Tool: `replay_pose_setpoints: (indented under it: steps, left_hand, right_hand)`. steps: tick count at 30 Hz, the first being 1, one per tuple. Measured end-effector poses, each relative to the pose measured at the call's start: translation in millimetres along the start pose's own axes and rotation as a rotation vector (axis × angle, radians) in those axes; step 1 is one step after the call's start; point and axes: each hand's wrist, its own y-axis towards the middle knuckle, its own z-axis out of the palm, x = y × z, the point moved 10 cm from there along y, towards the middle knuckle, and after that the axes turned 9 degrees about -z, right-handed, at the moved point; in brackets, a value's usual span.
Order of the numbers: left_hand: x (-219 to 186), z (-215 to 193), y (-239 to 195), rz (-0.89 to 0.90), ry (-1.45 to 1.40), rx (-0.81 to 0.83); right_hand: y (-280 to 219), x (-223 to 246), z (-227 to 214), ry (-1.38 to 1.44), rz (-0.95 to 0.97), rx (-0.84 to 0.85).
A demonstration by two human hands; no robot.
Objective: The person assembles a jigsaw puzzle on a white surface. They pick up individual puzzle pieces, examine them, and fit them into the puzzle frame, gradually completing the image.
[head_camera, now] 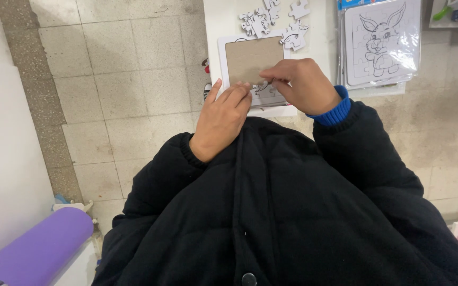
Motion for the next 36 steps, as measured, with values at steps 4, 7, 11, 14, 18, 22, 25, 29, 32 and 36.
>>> replay_pose_setpoints:
  steps: [4,7,11,14,18,22,25,29,32,36]
  left_hand:
    - [-1,0,0,0.003,0.004,0.003]
    - [0,0,-1,-0.009,-0.004,0.007]
    - [0,0,-1,-0.018,-0.015,0.0]
    - [0,-1,0,-0.016,-0.013,-0.003]
    - [1,0,-1,-0.008,0.003,-0.002]
    - [2,1,-1,-0.006,-0.004,-0.005]
    - [3,2,-1,0.005,-0.006,-0.008]
    - [6,2,1,-0.011,-0.042,0.0]
    - [9,1,1,-0.021,-0.064,0.006]
    - [9,-1,1,0.013,-0.066,-0.004]
  right_hand:
    - [0,-3,-5,0.013,0.021,-0.024]
    - [-1,-4,-6,0.02,0.01,-0.028]
    - [0,-4,-2,0.047,0.019,0.0]
    - [0,-4,5,0.057,0.047,0.038]
    - [-1,-10,4,0.071,0.027,0.036]
    - [-3,-31,-17,0.065,0.048,-0.031]
    - [0,-53,-37,-0.002,0.11,-0.161]
    - [11,-78,-53,-0.067,0.099,-0.341]
    - [19,-70,-57,-0.118,0.01,-0.431]
    - [31,-54,-49,-0.282,-0.011,-0.417]
